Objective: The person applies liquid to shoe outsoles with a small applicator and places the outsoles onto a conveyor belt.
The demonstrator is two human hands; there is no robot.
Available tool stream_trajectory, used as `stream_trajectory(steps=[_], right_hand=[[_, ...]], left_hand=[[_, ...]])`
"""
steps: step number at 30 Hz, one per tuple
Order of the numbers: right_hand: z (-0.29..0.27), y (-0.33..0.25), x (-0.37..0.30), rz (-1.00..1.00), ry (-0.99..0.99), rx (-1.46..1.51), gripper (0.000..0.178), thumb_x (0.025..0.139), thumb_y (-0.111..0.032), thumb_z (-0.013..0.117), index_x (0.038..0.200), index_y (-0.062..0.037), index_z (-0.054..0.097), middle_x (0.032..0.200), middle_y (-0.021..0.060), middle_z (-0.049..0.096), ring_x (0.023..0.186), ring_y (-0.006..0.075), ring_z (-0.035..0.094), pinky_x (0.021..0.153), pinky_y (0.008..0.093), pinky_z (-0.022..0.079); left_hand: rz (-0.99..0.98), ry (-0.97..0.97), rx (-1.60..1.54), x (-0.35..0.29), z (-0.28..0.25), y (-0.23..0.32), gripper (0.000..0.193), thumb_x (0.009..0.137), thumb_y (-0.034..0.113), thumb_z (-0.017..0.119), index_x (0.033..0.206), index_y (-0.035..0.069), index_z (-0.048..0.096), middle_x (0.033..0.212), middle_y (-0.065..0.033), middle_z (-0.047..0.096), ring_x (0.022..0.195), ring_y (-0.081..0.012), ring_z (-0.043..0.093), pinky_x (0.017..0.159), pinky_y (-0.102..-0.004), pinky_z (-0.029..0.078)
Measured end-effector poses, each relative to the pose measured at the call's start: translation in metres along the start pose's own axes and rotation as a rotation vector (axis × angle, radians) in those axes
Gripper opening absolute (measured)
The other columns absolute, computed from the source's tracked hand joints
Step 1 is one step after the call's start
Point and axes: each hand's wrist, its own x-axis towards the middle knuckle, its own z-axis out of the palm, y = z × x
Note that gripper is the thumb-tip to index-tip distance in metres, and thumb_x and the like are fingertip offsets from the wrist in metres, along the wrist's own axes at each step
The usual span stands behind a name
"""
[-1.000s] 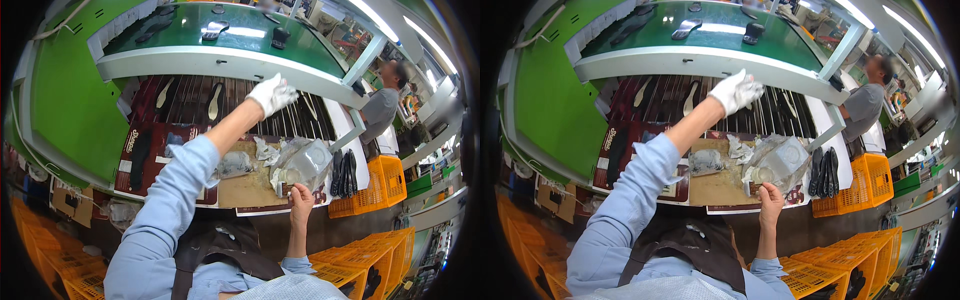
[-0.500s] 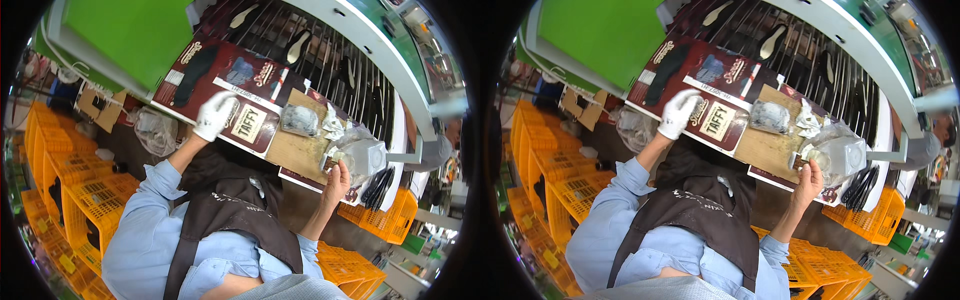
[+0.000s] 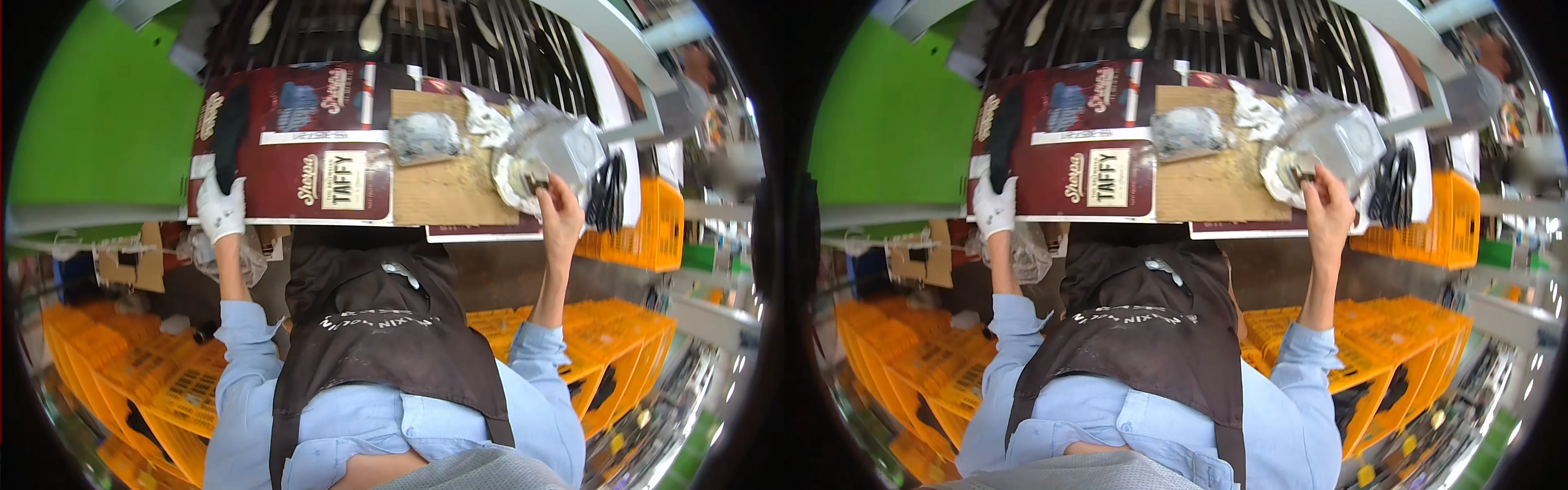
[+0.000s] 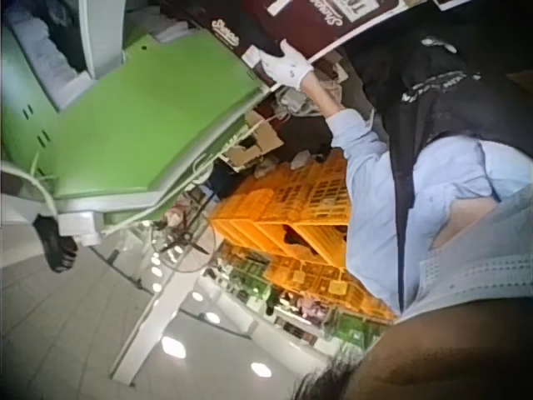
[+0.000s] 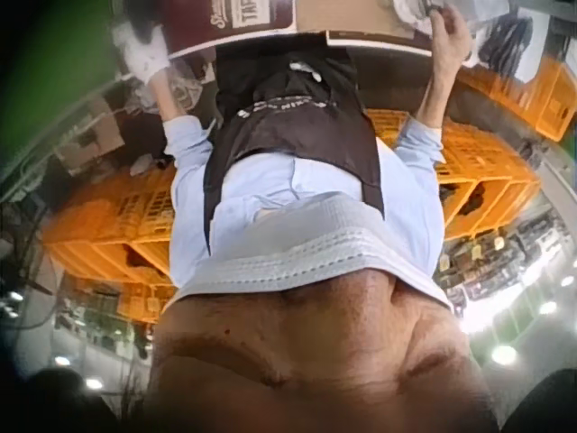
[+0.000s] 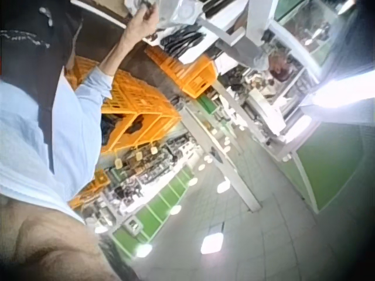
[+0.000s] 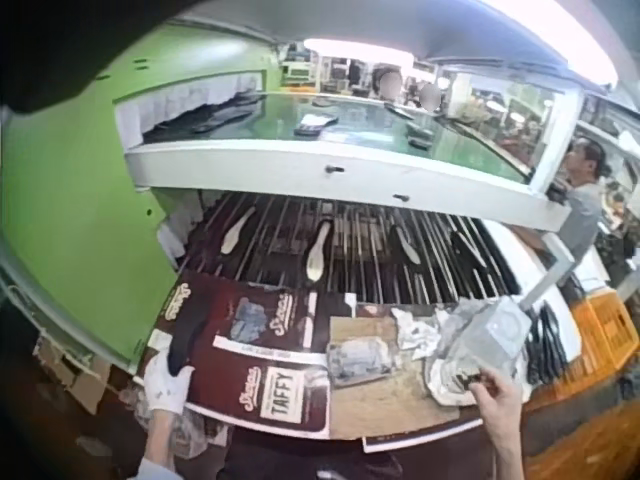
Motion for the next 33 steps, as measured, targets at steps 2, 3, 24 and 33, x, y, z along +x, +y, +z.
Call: stream_trajectory(steps=[2,3,24,33], right_hand=[[-0.005,-0.001,0.007,-0.045,0.052,-0.057,0.031,0.081,0.000,0.067,0.112,0.0013,0.063,0.088,0.0060,0.063,0.077,0.0110,0.060,0.071,0.0243,0.049],[-0.009,0.003,0.010,-0.078,0.055,-0.119,0.031,0.080,0.000,0.067,0.111,0.0006,0.063,0.088,0.0075,0.064,0.076,0.0122,0.061,0.070,0.0249,0.049],[0.010,0.014,0.032,-0.219,-0.013,-0.639,0.020,0.081,-0.007,0.062,0.100,-0.0040,0.065,0.089,0.0184,0.063,0.079,0.0400,0.062,0.069,0.0456,0.050],[0.003,0.046,0.027,-0.193,-0.048,-0.465,0.023,0.087,-0.012,0.061,0.107,-0.0010,0.065,0.099,0.0189,0.065,0.090,0.0340,0.062,0.080,0.0399,0.048]], left_hand=[[-0.002,-0.001,0.069,0.003,-0.001,0.002,0.059,0.076,0.033,0.073,0.122,0.001,0.055,0.108,-0.0241,0.062,0.102,-0.0391,0.058,0.089,-0.0451,0.046],[0.004,-0.006,0.080,0.004,0.000,0.005,0.060,0.076,0.033,0.073,0.123,0.001,0.055,0.108,-0.0238,0.062,0.101,-0.0393,0.058,0.089,-0.0449,0.046],[0.021,0.035,-0.420,-0.050,0.016,0.022,0.055,0.078,0.013,0.076,0.124,-0.005,0.052,0.117,-0.0156,0.056,0.104,-0.0222,0.057,0.086,-0.0307,0.050],[-0.698,-0.235,-1.392,-0.049,-0.013,0.058,0.055,0.081,0.014,0.072,0.127,-0.002,0.046,0.122,-0.0157,0.053,0.099,-0.0242,0.059,0.071,-0.0370,0.057]])
